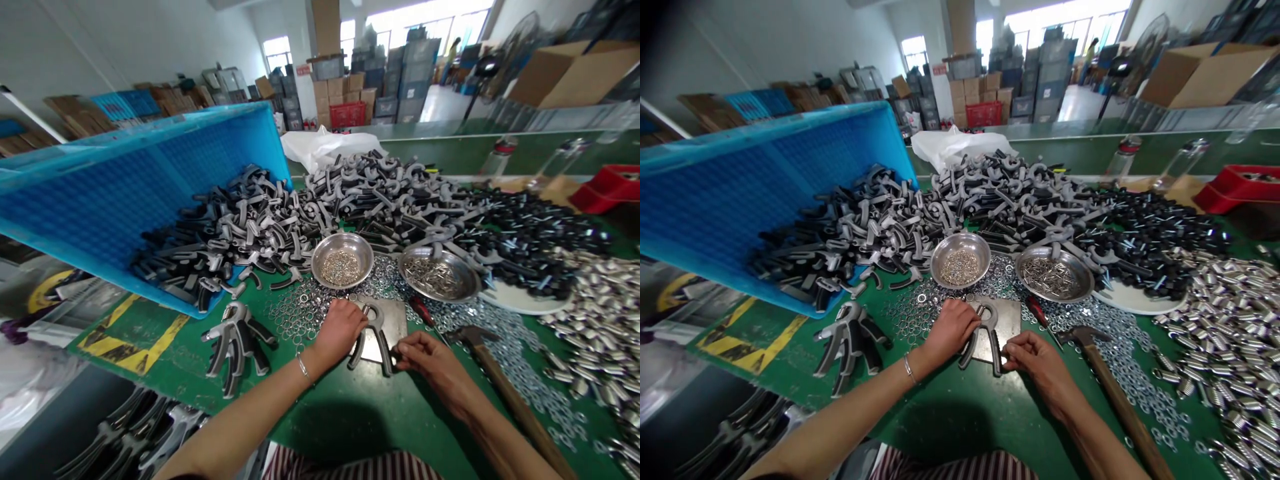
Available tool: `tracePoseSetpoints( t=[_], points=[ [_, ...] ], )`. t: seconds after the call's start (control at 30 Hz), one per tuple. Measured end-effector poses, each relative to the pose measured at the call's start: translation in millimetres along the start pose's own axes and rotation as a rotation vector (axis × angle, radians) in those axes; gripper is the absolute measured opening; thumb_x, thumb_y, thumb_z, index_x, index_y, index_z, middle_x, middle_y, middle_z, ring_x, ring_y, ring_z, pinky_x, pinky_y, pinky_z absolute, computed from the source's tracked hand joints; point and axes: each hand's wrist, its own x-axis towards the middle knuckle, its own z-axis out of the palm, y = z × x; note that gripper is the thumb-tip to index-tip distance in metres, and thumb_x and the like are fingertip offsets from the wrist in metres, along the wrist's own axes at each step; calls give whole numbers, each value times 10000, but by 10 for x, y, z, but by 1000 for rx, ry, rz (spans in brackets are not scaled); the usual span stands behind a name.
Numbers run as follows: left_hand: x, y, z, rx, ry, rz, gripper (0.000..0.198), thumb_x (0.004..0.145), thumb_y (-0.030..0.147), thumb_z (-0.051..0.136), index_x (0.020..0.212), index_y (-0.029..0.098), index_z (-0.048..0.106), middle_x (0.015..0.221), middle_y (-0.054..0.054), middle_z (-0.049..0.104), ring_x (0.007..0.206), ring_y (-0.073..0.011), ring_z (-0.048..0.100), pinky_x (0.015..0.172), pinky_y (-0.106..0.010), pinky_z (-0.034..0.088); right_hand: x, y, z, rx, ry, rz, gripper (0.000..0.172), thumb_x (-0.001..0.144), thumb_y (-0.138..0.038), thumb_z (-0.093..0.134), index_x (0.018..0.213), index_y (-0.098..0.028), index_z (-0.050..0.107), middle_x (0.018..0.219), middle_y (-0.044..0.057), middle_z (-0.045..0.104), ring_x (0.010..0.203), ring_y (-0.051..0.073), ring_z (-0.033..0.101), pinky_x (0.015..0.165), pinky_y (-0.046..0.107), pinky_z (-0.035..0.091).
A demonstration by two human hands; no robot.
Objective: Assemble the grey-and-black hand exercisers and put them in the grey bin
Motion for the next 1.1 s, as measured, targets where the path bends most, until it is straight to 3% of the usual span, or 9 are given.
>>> tracePoseSetpoints(
  t=[0.17,0.27,0.4,0.5,0.73,0.83,0.93,1.1],
  points=[
    [-222,-2,9,99,-58,146,344,1014,210,409,1330,200,545,1266,-110,625,1137,-247,527,999,-423,362,72,-97,29,-191,-12,-42,327,802,-503,727,801,-183,659,757,22,688,619,155,646,652,304,554],
    [-332,13,27,138,-72,158,426,1013,185,391,1436,198,442,1394,-122,554,1247,-259,489,1071,-437,326,182,-131,70,-553,41,-279,286,901,-470,606,806,-204,645,722,14,680,587,172,648,589,300,537],
    [-382,51,45,104,-50,82,454,999,181,429,1453,190,421,1411,-119,543,1263,-251,478,1077,-416,333,400,-123,151,-1014,77,-707,224,978,-334,511,851,-214,652,839,58,686,820,229,651,790,383,528],
    [-378,79,42,46,-44,49,462,985,172,455,1446,203,439,1408,-113,546,1256,-253,474,1065,-413,348,561,-64,211,-1090,9,-795,200,988,-292,507,884,-211,657,926,81,685,939,243,614,881,412,501],
    [-293,83,12,-287,11,-176,399,931,111,513,1278,272,627,1288,-39,630,1166,-219,518,1037,-386,398,666,25,238,-1298,-31,-891,208,1011,-250,464,954,-178,651,937,103,665,924,248,576,830,404,510],
    [-162,-69,-129,-369,57,-217,320,930,145,529,1209,217,667,1248,-58,653,1156,-211,539,1055,-374,402,639,-33,236,-1388,-84,-930,193,999,-204,474,970,-169,662,924,104,671,900,250,577,802,391,520],
    [66,-355,-375,-284,90,-225,294,943,167,506,1183,191,675,1224,-75,665,1152,-218,556,1050,-380,405,616,-89,230,-1461,-139,-987,198,980,-150,475,1017,-161,670,954,115,682,906,251,589,790,378,538],
    [536,-861,-621,119,-82,-257,283,941,143,473,1070,162,724,1094,-120,704,1084,-263,602,976,-408,420,563,-70,182,-1658,-155,-1109,322,940,-65,419,1166,-125,640,1055,156,694,938,265,625,768,379,590]
  ],
)
